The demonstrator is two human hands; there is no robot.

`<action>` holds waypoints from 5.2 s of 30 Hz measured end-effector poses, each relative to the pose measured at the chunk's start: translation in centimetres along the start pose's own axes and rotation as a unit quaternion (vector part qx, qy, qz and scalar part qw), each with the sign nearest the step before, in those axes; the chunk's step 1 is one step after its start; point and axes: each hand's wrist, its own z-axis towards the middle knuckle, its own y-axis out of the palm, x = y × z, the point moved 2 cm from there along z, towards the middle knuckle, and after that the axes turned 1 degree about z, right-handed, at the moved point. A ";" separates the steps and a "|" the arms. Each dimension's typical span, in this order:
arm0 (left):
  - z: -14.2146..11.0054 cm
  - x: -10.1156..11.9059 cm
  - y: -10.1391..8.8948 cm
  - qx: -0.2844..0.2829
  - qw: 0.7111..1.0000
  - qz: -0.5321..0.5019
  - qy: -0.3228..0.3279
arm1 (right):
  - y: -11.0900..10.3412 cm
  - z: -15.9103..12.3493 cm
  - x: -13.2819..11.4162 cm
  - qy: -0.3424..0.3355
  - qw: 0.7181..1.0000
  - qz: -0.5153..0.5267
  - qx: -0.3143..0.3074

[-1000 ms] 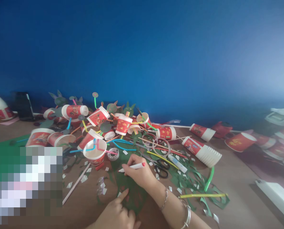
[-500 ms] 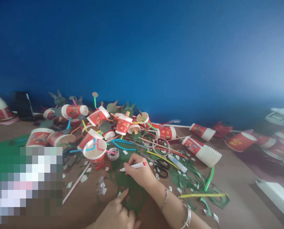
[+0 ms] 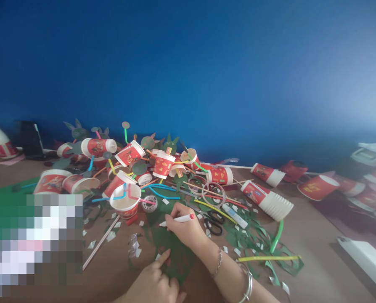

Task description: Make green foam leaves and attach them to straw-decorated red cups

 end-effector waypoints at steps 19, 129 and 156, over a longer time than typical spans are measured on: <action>0.1 0.0 -0.4 0.009 1.000 0.004 0.000 | 0.1 0.0 0.0 0.010 1.000 0.016 -0.012; -0.2 0.2 -0.4 0.024 1.000 0.011 0.010 | -0.5 -0.4 0.3 0.008 1.000 0.000 -0.006; 0.9 -1.6 -2.6 -0.046 0.997 -0.009 -0.068 | -0.5 -0.3 0.6 0.025 1.000 0.008 0.004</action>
